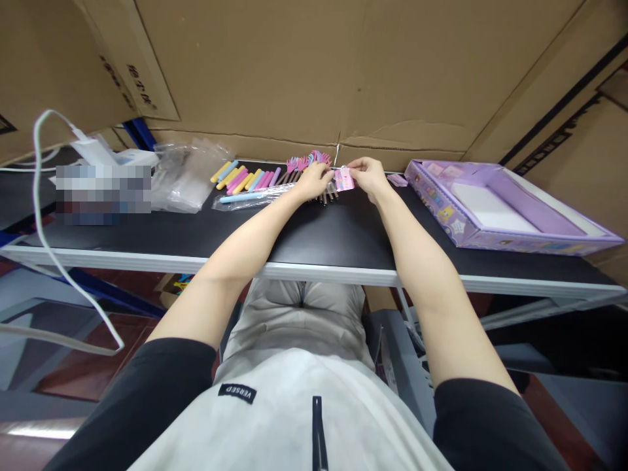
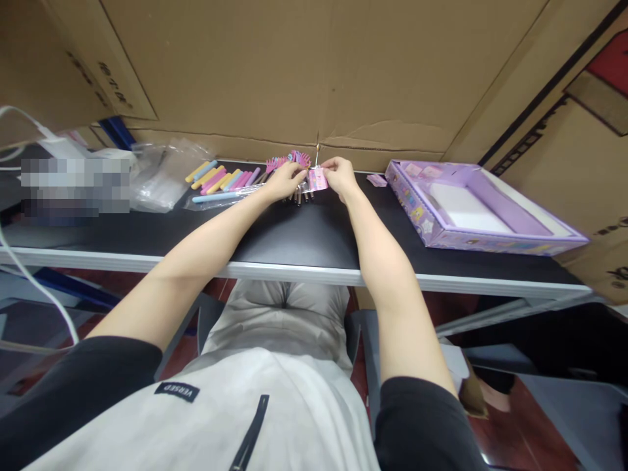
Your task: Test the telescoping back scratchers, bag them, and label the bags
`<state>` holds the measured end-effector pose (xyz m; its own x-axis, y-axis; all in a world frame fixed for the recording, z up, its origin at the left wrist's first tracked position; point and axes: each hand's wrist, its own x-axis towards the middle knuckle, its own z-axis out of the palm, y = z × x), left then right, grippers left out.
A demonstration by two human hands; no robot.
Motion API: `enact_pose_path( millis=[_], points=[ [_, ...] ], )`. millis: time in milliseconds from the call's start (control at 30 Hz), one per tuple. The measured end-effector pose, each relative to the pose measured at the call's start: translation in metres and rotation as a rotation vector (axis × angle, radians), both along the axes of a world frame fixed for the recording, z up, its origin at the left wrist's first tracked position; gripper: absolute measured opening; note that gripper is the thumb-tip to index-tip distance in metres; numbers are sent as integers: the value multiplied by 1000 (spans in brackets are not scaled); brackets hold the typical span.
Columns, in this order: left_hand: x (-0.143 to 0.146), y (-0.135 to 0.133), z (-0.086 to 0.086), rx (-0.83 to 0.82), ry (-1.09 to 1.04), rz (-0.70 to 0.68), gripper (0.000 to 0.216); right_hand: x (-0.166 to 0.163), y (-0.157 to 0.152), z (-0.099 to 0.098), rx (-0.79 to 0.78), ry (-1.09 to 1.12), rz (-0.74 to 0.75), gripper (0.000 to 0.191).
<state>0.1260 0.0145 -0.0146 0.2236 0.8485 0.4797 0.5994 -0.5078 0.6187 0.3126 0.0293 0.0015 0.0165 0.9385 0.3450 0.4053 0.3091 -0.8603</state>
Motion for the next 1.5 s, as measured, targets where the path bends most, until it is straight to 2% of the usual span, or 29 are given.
enact_pose_path(
  millis=[167,267,700,800,933,1233,1500],
  points=[
    [-1,-4,7,-61,-149,26,22,-2,-6,4,115,-161,22,15],
    [-2,-6,9,-91,-201,31,24,-5,-11,7,128,-195,18,15],
    [-2,-10,13,-171,-334,22,28,-22,-36,20,-22,59,56,19],
    [0,-11,14,-166,-344,34,30,-23,-40,20,-135,125,97,18],
    [0,-9,13,-163,-344,22,31,-23,-46,22,-268,174,108,25],
    [0,-4,8,-136,-340,1,25,-36,-53,24,-322,263,63,40],
    [0,-6,11,-135,-350,27,29,-25,-50,27,-295,205,138,25]
  ],
)
